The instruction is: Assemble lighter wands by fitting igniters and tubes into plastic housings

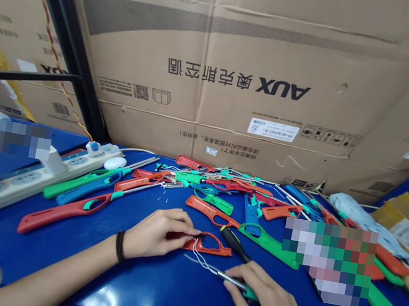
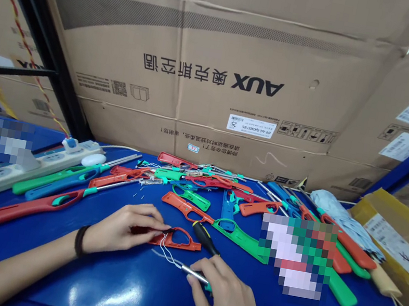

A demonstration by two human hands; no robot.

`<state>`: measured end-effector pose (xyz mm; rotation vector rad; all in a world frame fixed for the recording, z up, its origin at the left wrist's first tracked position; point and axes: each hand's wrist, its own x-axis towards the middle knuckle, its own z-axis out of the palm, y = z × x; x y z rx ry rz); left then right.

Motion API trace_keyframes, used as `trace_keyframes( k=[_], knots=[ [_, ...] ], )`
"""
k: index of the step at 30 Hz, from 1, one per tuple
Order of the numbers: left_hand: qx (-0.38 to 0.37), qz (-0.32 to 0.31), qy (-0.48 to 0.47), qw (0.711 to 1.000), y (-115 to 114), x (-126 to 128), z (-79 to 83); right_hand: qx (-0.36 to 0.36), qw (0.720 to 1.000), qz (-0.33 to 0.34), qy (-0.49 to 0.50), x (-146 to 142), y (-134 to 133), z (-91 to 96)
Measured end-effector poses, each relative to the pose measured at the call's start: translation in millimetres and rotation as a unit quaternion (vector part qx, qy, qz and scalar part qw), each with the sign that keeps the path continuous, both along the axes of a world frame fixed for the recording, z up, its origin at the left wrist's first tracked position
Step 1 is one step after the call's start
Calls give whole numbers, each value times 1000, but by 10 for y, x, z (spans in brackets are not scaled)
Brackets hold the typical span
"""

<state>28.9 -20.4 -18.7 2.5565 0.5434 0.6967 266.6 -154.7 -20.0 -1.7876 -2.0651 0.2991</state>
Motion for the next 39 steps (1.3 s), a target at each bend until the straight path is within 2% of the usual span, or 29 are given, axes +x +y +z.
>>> trace_keyframes(
  k=[7,16,21,24,26,29,32,39],
  knots=[
    [-2,-18,22,1000,-4,-20,-2,-1,1000,-1,8,7,-2,-16],
    [79,6,60,995,-85,-20,28,-30,998,-9,46,13,4,24],
    [46,0,25,999,-57,-39,-38,0,1000,1,17,33,28,25],
    [22,3,4,1000,-29,-40,-77,48,999,16,15,-89,123,96],
    [16,3,1,1000,-15,-37,-92,56,997,26,45,-233,242,152],
    [20,4,-3,1000,-4,-31,-105,40,996,31,79,-436,455,179],
    [7,15,-12,1000,0,-25,-111,11,997,29,76,-522,609,138],
    [-45,29,-33,998,5,-5,-110,-11,998,2,60,-539,639,114]
  ],
)
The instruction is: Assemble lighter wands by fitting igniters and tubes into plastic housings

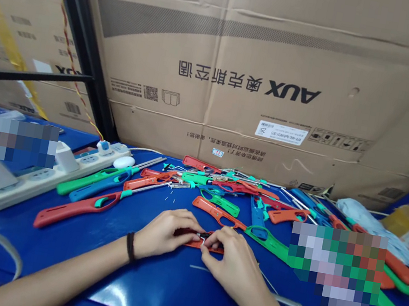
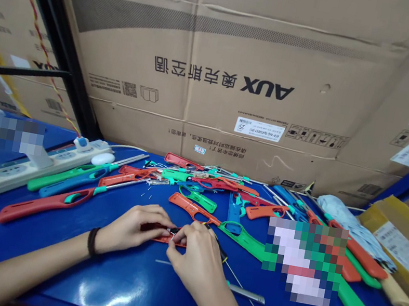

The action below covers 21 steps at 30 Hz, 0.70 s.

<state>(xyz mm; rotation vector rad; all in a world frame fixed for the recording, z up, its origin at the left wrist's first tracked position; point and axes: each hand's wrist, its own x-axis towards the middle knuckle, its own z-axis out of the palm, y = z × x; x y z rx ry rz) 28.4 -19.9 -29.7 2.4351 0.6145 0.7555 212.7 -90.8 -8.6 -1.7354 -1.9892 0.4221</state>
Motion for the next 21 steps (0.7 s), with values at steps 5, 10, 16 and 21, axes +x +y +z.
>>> trace_keyframes(
  k=[5,10,16,21],
  knots=[
    [-18,10,-5,1000,-4,15,18,2,1000,9,-1,5,11,29],
    [-28,18,0,999,-14,24,37,14,1000,11,-12,54,30,9],
    [-30,28,-3,999,-33,30,50,26,998,52,-34,54,41,8],
    [-23,28,0,999,-39,35,47,19,996,63,-56,55,53,43]
  ],
)
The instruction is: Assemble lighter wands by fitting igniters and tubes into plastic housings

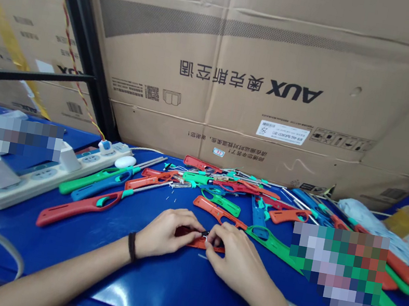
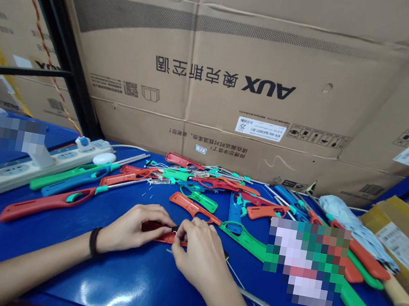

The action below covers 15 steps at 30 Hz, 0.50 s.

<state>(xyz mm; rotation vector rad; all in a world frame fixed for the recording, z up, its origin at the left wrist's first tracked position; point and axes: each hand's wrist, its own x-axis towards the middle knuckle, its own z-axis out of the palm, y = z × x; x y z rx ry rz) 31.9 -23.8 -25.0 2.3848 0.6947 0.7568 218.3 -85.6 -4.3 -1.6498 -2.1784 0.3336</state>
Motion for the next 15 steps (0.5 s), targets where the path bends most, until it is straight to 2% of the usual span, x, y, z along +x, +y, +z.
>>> trace_keyframes(
  k=[3,10,12,15],
  knots=[
    [-1,11,9,1000,-5,5,-1,-6,1000,-11,7,-12,10,-7],
    [17,12,27,999,-13,6,-1,-40,995,-86,21,-97,28,-38],
    [29,1,28,999,-11,-1,-3,-40,995,-88,18,-107,18,-41],
    [63,-21,31,997,-6,-19,-6,-20,998,-56,-2,-100,-6,-34]
  ],
)
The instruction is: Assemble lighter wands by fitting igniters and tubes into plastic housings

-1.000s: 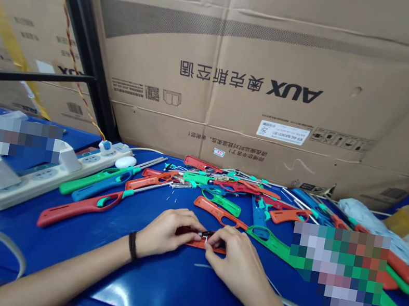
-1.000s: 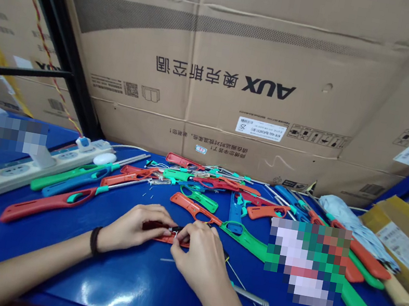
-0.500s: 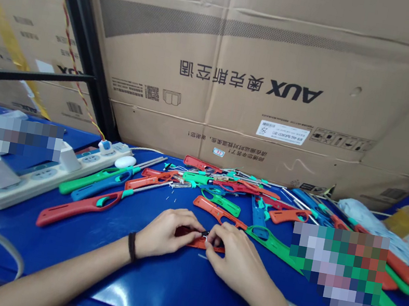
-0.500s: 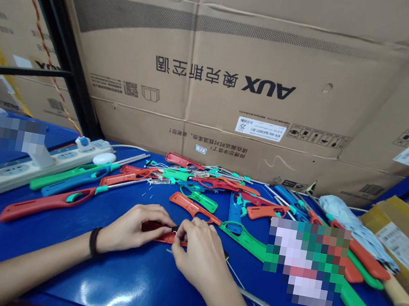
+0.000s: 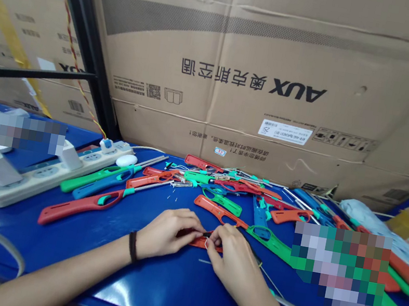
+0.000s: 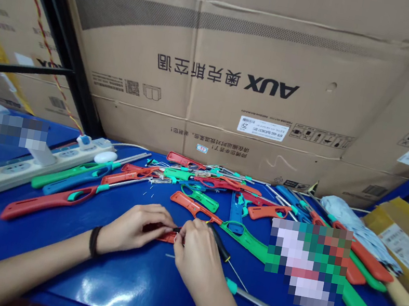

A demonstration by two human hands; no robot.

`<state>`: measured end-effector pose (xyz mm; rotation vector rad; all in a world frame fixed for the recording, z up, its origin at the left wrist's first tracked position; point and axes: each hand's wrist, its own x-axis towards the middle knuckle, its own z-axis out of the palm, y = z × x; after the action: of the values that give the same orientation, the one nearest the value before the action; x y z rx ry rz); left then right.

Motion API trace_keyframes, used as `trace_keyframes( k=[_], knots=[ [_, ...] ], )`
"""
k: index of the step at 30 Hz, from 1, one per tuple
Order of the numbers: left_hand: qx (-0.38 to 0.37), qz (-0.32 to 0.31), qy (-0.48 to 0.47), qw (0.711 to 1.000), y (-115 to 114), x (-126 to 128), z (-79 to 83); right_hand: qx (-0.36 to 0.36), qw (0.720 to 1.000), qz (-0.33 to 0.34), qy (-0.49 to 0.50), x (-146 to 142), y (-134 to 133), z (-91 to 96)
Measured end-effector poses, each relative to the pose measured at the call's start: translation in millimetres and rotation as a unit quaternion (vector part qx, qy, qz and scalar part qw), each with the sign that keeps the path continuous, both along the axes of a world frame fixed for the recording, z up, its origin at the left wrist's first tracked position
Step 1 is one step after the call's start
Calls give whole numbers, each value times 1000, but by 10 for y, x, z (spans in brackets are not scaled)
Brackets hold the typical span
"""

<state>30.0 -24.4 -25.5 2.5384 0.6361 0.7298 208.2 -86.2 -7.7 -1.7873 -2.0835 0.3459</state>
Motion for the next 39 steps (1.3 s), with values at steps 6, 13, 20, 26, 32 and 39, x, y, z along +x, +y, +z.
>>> trace_keyframes(
  k=[6,13,20,26,32,39],
  knots=[
    [56,-17,24,998,2,-36,0,14,999,19,23,71,19,30],
    [92,-12,58,994,-23,-54,32,32,995,48,86,150,41,-47],
    [120,-29,101,987,-91,-91,135,74,992,50,92,189,-67,-117],
    [83,-31,98,991,-62,-95,102,99,990,13,102,187,-101,-214],
    [43,-31,85,995,-49,-69,103,67,990,-42,113,196,-19,-153],
    [92,-41,108,989,-63,-61,62,77,996,30,23,233,-57,-125]
  ],
)
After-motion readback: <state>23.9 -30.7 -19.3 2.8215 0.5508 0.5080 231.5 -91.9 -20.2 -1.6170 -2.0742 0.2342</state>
